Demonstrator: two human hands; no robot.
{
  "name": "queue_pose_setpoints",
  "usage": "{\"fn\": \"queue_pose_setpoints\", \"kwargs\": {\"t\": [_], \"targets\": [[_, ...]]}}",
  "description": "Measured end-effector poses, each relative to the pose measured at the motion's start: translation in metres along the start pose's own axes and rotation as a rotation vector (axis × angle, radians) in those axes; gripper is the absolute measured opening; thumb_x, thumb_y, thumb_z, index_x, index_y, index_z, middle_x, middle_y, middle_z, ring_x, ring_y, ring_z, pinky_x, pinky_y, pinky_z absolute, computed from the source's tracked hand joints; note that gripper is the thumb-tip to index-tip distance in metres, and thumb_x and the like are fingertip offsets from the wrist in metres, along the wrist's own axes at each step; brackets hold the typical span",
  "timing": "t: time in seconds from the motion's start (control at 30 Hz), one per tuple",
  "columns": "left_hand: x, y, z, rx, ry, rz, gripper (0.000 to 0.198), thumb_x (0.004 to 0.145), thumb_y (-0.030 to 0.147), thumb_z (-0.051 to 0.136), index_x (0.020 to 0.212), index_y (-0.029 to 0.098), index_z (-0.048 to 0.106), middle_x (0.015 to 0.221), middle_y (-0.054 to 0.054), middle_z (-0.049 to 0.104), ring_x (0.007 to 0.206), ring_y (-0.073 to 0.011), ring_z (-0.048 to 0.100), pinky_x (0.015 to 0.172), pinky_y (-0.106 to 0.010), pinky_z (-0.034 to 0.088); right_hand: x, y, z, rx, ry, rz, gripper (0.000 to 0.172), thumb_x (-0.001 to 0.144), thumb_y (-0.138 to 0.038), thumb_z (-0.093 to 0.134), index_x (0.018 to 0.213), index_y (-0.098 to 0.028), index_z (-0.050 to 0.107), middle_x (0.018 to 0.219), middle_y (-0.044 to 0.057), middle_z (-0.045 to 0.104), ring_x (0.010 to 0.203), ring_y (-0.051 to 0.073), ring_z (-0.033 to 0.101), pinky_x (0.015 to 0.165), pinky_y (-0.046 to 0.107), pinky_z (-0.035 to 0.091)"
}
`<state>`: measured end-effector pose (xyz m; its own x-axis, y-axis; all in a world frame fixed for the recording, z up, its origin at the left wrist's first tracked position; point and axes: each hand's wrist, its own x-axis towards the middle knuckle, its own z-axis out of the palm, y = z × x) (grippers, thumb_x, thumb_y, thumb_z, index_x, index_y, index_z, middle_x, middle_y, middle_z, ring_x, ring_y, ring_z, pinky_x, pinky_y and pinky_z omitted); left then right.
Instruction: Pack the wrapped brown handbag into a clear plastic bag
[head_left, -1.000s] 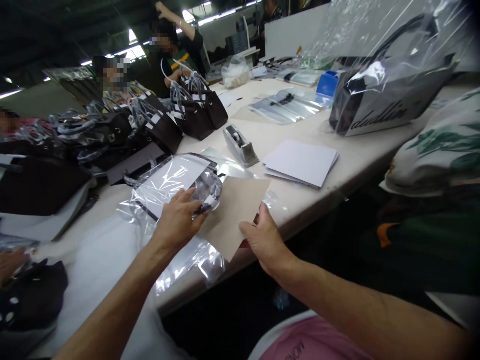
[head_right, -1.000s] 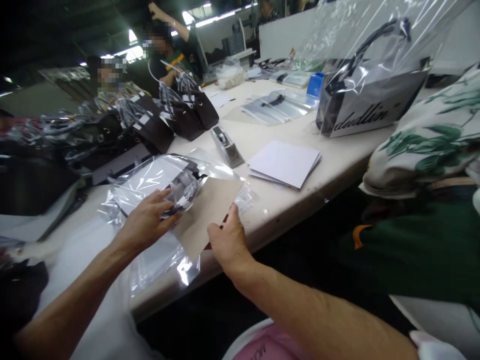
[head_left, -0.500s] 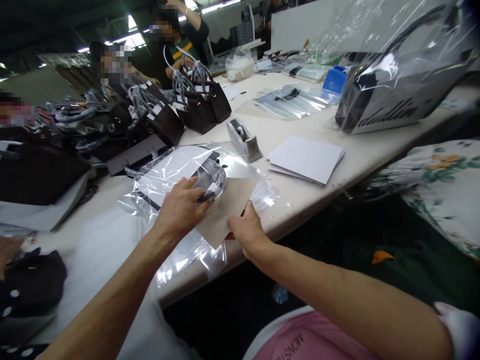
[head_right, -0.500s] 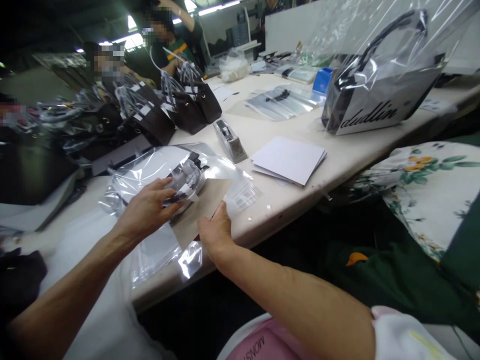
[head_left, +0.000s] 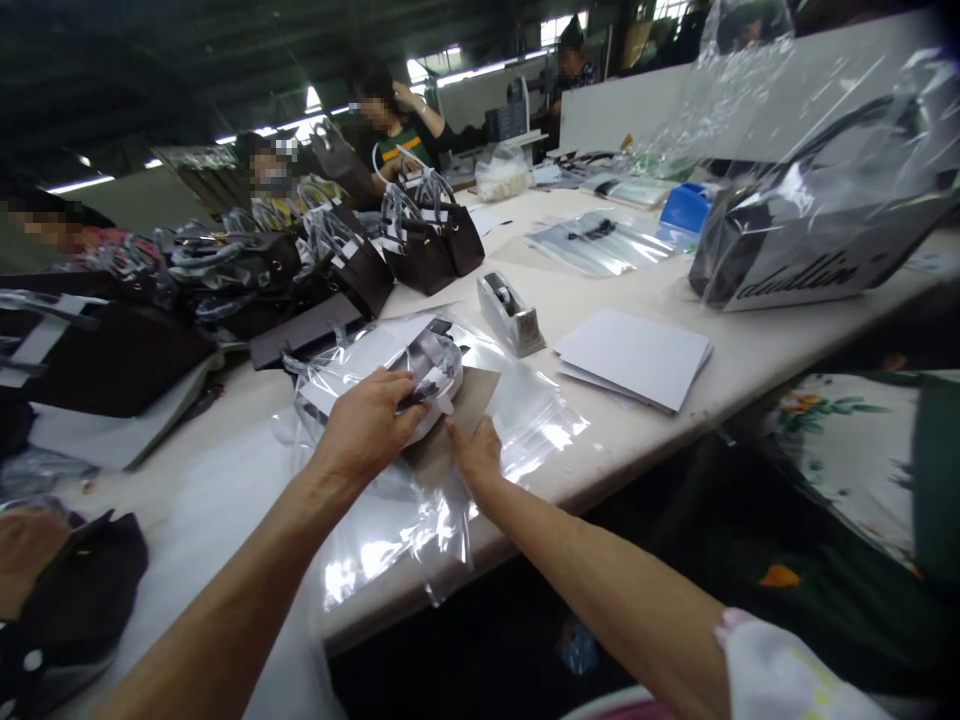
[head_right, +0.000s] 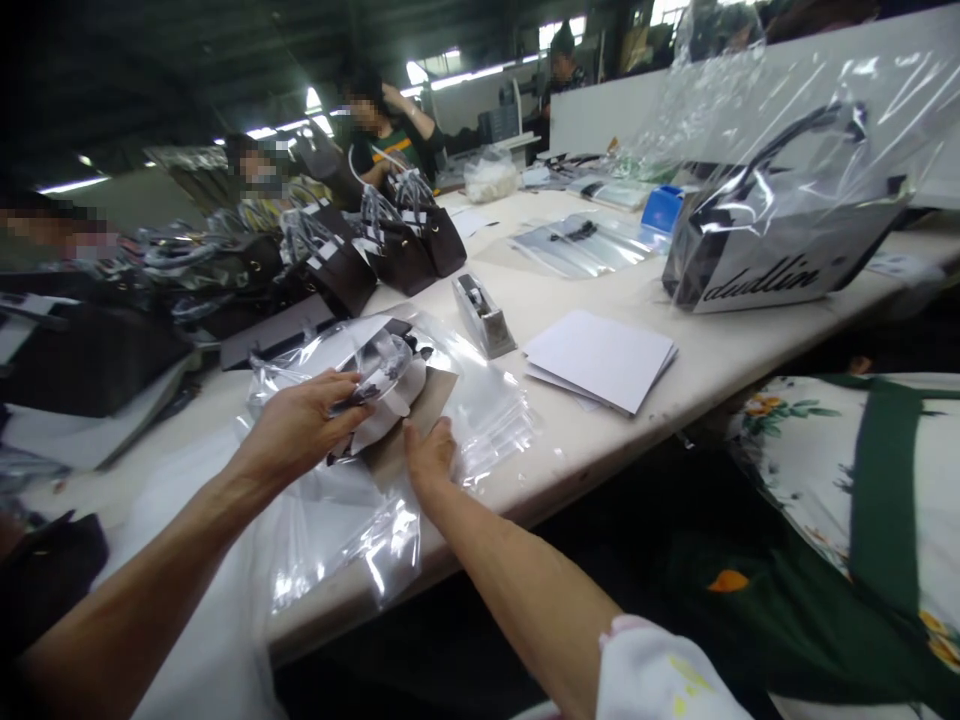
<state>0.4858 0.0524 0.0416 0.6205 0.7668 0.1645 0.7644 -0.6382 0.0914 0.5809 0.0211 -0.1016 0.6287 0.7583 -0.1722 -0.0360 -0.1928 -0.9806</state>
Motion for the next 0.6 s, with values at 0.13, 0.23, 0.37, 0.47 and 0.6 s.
{"fn": "queue_pose_setpoints", "kwargs": {"t": [0.13,0.23,0.37,0.47,0.6], "targets": [[0.013,-0.02,-0.027,0.022,0.068,-0.117,0.026,0.078,0.039,0.05,0.087,0.023,0.069,0.084,-0.002,0.069,0.078,-0.0222,0.063,0.07,-0.031,0.045,0.013,-0.027,0.009,0.057,0.067,-0.053,0.029,0.072,-0.042,0.065,0.081,-0.018,0.05,0.068,0.001,0.054,0.067,0.018,0.055,0.064,0.032,0.047],[0.025,-0.042,-0.051,-0.068,0.226,-0.174,0.032,0.071,0.036,0.061,0.098,0.022,0.069,0.101,-0.003,0.069,0.096,-0.023,0.062,0.085,-0.029,0.043,0.027,-0.059,0.014,0.141,0.062,-0.127,0.038,0.074,-0.046,0.06,0.097,-0.018,0.05,0.067,-0.002,0.052,0.06,0.015,0.053,0.052,0.026,0.045],[0.039,-0.074,-0.085,-0.338,0.426,-0.339,0.038,0.068,0.033,0.064,0.103,0.021,0.068,0.097,-0.001,0.07,0.093,-0.0211,0.063,0.088,-0.028,0.043,0.049,-0.104,0.024,0.209,-0.004,-0.176,0.047,0.075,-0.043,0.059,0.114,-0.02,0.045,0.071,-0.002,0.053,0.051,0.013,0.051,0.039,0.023,0.041],[0.048,-0.096,-0.103,-0.435,0.535,-0.442,0.031,0.069,0.023,0.059,0.097,0.018,0.071,0.078,0.0,0.07,0.072,-0.0181,0.064,0.076,-0.029,0.049,0.063,-0.135,0.031,0.204,-0.056,-0.169,0.052,0.071,-0.033,0.063,0.117,-0.019,0.045,0.077,0.002,0.056,0.046,0.013,0.05,0.033,0.023,0.038],[0.056,-0.117,-0.121,-0.558,0.615,-0.514,0.025,0.067,0.01,0.059,0.089,0.012,0.07,0.072,-0.002,0.068,0.065,-0.0137,0.061,0.069,-0.027,0.05,0.074,-0.191,0.033,0.191,-0.115,-0.216,0.044,0.075,-0.02,0.059,0.117,-0.014,0.046,0.079,0.003,0.056,0.044,0.008,0.046,0.032,0.019,0.036]]}}
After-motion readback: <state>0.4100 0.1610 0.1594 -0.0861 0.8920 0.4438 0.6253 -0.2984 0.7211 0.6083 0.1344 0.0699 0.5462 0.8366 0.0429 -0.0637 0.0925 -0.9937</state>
